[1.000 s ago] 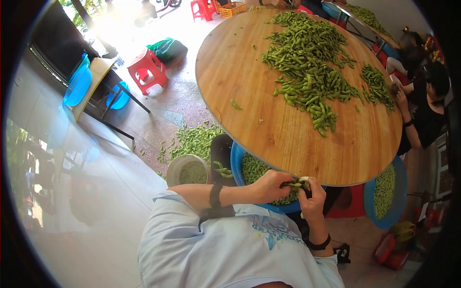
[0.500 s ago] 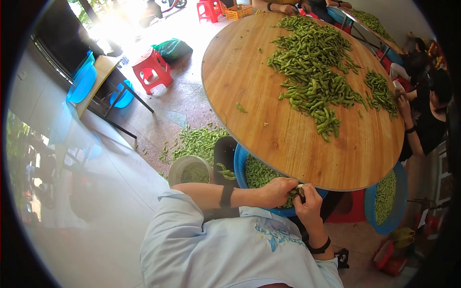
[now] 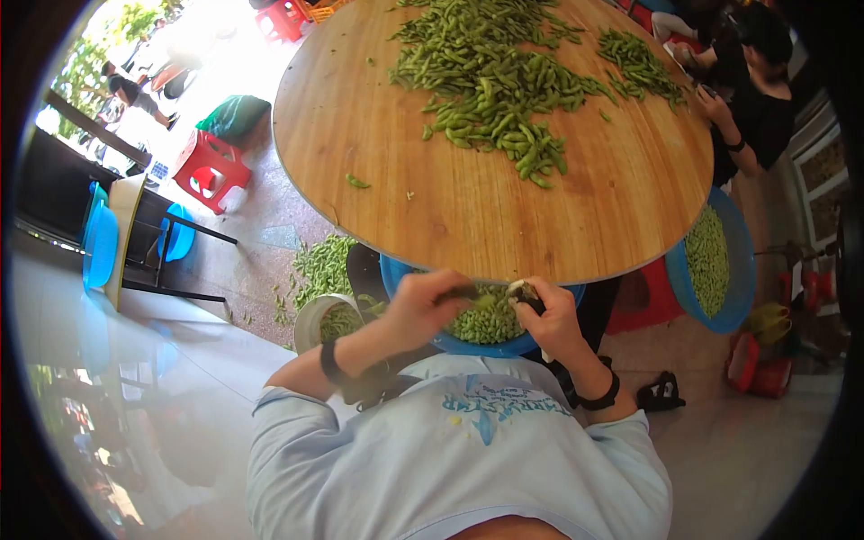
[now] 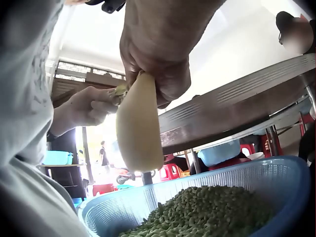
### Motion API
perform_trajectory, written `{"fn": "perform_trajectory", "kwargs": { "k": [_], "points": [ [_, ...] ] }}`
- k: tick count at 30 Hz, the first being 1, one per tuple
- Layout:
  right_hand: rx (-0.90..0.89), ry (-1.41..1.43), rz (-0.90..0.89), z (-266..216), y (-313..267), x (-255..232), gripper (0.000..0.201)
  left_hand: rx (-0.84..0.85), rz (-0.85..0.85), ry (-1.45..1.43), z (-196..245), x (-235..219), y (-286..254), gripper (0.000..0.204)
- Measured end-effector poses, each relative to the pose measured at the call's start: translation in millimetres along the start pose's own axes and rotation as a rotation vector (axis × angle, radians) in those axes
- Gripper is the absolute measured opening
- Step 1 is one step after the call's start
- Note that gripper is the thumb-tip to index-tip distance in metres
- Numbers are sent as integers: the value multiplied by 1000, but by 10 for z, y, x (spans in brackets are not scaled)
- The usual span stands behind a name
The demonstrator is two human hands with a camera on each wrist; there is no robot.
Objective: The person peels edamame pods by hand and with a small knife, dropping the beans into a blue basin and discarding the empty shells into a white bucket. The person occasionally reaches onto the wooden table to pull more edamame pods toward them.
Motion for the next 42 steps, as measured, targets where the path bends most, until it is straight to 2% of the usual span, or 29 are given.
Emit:
{"fn": "perform_trajectory", "kwargs": {
  "k": [1,2,3,5,6,9,10,11,12,13,14,18,20,21,23,24,26,27,29,30,32,34,36,38,40,41,42],
  "points": [
    [27,-1,-25,23,7,1,13,-172,10,-196,22,-78,19,18],
    [-36,-8,-58,39,17,9,14,-344,26,-390,29,-99,4,15],
    [-29,-5,-60,24,7,28,14,-352,25,-391,40,-45,-2,15],
    [-112,0,-64,-47,38,57,15,-450,103,-765,54,106,91,15],
    [-110,-4,-54,-46,49,50,15,-447,93,-767,57,153,150,15],
    [-148,6,-86,-63,16,32,17,-483,195,-1197,30,282,272,18],
    [-213,-52,-55,-130,21,22,20,-452,136,-1257,-19,298,294,19],
    [-273,-107,-27,-160,0,37,22,-470,136,-1266,-42,317,304,19],
    [-261,-104,-25,-150,-8,67,22,-478,150,-1325,-60,321,337,19],
    [-296,-91,46,-150,11,85,25,-475,163,-1380,-62,312,381,19],
    [-334,-78,118,-151,29,106,28,-490,75,-1446,-18,282,411,19],
    [-264,29,174,-45,133,277,34,-576,101,-1453,22,309,449,19],
    [-239,-125,151,-63,160,319,32,-484,198,-1381,4,331,434,22],
    [-240,-122,148,-43,160,324,32,-484,202,-1379,0,321,407,22],
    [-368,-61,168,-11,165,302,26,-569,289,-1184,-3,238,304,22],
    [-375,-55,160,-27,142,247,26,-512,301,-812,14,80,211,19],
    [-218,-19,237,-27,79,46,20,-385,303,-41,118,-344,50,14],
    [-224,-13,242,30,89,-56,20,-305,292,353,169,-535,2,12],
    [-6,271,341,169,117,-258,18,-312,48,989,10,-824,-134,12],
    [-9,271,358,162,131,-314,18,-297,40,989,16,-837,-69,12],
    [30,457,359,143,182,-419,21,12,79,1161,83,-875,163,14],
    [22,449,360,152,242,-415,23,99,-79,728,174,-695,634,16],
    [33,371,334,137,246,-389,27,154,-258,633,152,-411,1184,17],
    [56,374,350,183,233,-380,28,355,-98,685,43,-63,1713,19],
    [56,335,345,256,216,-408,27,580,-60,773,-129,177,2243,22],
    [62,332,346,279,215,-396,27,577,-61,767,-274,265,2409,22],
    [-29,173,377,278,230,-363,26,481,-132,758,-455,352,2534,23]
  ]
}}
Point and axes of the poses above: each hand's wrist, its own y-axis towards the middle knuckle, its own x-axis out of the palm, z = x × y, the point moved 1 cm from there along y, towards the middle knuckle, and after that the axes turned 4 degrees about y, right-handed, at the moved point
